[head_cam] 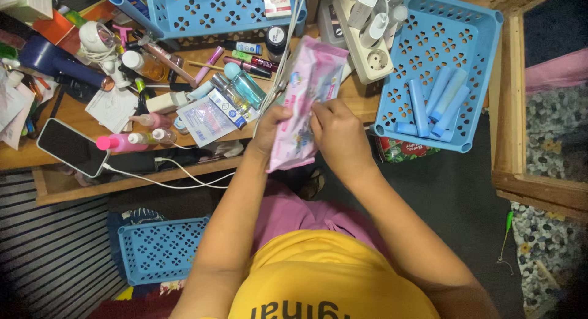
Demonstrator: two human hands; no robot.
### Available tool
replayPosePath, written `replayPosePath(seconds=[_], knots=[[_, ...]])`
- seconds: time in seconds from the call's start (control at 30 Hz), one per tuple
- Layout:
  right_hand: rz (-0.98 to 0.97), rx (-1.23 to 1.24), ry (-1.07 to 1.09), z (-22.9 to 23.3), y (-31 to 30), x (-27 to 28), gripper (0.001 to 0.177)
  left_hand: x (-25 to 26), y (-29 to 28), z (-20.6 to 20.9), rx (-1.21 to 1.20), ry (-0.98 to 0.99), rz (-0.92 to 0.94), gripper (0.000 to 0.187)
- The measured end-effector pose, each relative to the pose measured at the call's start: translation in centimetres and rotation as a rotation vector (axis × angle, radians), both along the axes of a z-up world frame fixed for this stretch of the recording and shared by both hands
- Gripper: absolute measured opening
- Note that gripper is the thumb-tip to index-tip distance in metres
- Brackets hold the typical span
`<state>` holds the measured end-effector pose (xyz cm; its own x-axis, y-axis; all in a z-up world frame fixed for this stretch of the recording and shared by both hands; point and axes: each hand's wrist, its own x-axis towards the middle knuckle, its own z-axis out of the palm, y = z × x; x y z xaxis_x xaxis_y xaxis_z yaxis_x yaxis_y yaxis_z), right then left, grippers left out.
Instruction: The person organizes a cluttered wooden table by picking up various bottles, boxes, and personal care items, then placing them into blue plastic baskets. They also wipe the inside of one basket with a cloth. The scene shows a top-down view of the table with many items scattered across it.
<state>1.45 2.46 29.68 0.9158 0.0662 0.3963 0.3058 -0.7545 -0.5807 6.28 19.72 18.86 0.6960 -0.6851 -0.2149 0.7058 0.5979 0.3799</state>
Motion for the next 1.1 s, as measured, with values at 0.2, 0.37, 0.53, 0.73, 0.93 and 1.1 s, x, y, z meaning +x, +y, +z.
replayPosePath(seconds=[0.2, 0.37, 0.53, 0.73, 0.93, 1.1], knots=[[-0.036, -0.136, 0.024, 0.1, -0.9, 0.4, 0.014, -0.6, -1.4, -0.3, -0.005, 0.0, -0.078, 0.052], [-0.001, -0.092, -0.076, 0.6, -1.7, 0.3, 0.011, -1.1, -1.5, 2.0, -0.006, 0.036, -0.02, 0.058], [-0.023, 0.002, -0.106, 1.6, -2.7, 0.2, 0.006, -1.2, -1.5, 4.1, -0.064, 0.02, 0.009, 0.066], [0.016, 0.078, -0.044, 2.2, -3.1, -0.1, 0.01, -1.4, -1.3, 4.1, -0.051, 0.008, 0.026, 0.068], [-0.059, 0.202, 0.188, 2.1, -2.5, -0.1, 0.017, -1.6, -1.7, 2.3, 0.015, -0.071, -0.027, 0.066], [-0.153, 0.203, 0.187, 1.9, -2.4, -0.3, 0.014, -1.3, -2.3, 0.2, 0.063, -0.121, -0.066, 0.065]])
